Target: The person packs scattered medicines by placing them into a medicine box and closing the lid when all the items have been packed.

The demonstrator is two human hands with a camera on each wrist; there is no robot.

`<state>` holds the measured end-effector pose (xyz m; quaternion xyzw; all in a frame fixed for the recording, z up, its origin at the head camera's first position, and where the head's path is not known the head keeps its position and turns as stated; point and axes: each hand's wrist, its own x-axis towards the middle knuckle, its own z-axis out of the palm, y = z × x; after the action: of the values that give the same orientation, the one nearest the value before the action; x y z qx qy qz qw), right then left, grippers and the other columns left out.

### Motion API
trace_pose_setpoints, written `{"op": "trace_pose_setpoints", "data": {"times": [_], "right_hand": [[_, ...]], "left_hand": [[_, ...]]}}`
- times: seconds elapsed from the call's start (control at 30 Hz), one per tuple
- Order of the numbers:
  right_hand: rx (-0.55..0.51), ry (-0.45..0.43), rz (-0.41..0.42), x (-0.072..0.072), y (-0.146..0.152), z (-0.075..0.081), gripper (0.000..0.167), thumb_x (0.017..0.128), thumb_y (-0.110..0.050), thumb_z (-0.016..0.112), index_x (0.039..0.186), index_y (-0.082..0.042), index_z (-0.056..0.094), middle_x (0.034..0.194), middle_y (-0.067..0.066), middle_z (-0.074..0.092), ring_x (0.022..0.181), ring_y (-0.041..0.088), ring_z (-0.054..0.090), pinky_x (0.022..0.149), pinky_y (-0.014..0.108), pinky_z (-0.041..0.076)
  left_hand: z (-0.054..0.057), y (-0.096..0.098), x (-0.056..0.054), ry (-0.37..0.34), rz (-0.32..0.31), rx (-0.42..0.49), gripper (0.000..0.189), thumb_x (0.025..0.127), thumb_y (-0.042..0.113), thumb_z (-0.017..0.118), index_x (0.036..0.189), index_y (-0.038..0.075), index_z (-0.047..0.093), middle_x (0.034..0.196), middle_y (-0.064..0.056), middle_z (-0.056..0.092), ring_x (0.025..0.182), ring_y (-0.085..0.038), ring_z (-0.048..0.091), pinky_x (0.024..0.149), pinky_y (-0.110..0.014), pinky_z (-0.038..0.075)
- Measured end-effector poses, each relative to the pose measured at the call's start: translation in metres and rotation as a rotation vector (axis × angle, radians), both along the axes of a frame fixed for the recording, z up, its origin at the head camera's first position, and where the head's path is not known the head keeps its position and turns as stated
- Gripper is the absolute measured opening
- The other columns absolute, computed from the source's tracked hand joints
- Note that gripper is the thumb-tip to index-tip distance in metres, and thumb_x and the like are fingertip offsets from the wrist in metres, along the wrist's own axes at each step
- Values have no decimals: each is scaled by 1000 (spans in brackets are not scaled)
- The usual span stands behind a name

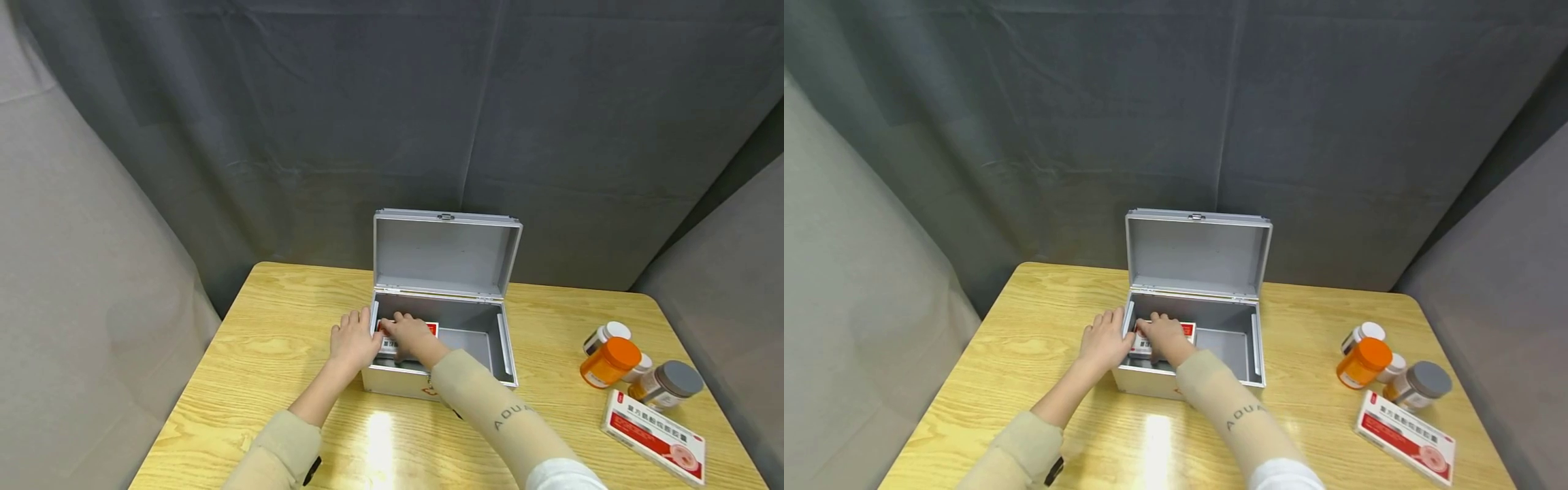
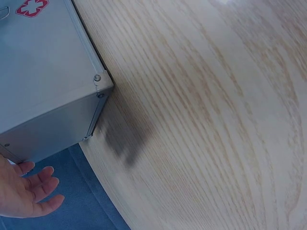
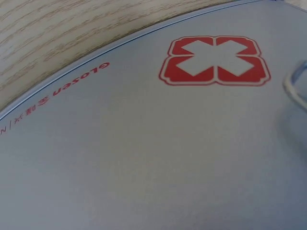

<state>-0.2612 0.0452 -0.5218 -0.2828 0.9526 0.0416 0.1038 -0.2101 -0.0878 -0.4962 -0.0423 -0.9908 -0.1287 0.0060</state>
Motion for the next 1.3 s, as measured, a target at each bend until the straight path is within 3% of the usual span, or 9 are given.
{"op": "trace_pose_setpoints", "data": {"times": [0.53, 0.97, 1.3], "right_hand": [[18, 16, -26, 1, -1, -1, 81, 53, -30, 87, 121, -23, 44, 115, 10, 45, 101, 27, 48, 73, 38, 51], [9, -4, -68, 4, 2, 6, 91, 49, -39, 87, 127, -21, 44, 120, 12, 43, 107, 30, 44, 75, 42, 50], [-36, -60, -73, 1, 4, 4, 80, 60, -40, 83, 127, -18, 45, 121, 13, 44, 109, 30, 44, 80, 43, 49]], "left_hand": [[-1, 1, -1, 0, 3, 18, 50, 89, 37, 48, 129, 8, 38, 122, -16, 49, 111, -32, 45, 84, -48, 39], [-2, 1, -1, 8, 7, 17, 51, 88, 36, 48, 128, 7, 39, 121, -16, 49, 112, -32, 44, 84, -47, 39], [-3, 0, -1, -6, 12, 19, 52, 89, 37, 49, 130, 7, 38, 123, -16, 48, 114, -32, 43, 86, -48, 38]]}}
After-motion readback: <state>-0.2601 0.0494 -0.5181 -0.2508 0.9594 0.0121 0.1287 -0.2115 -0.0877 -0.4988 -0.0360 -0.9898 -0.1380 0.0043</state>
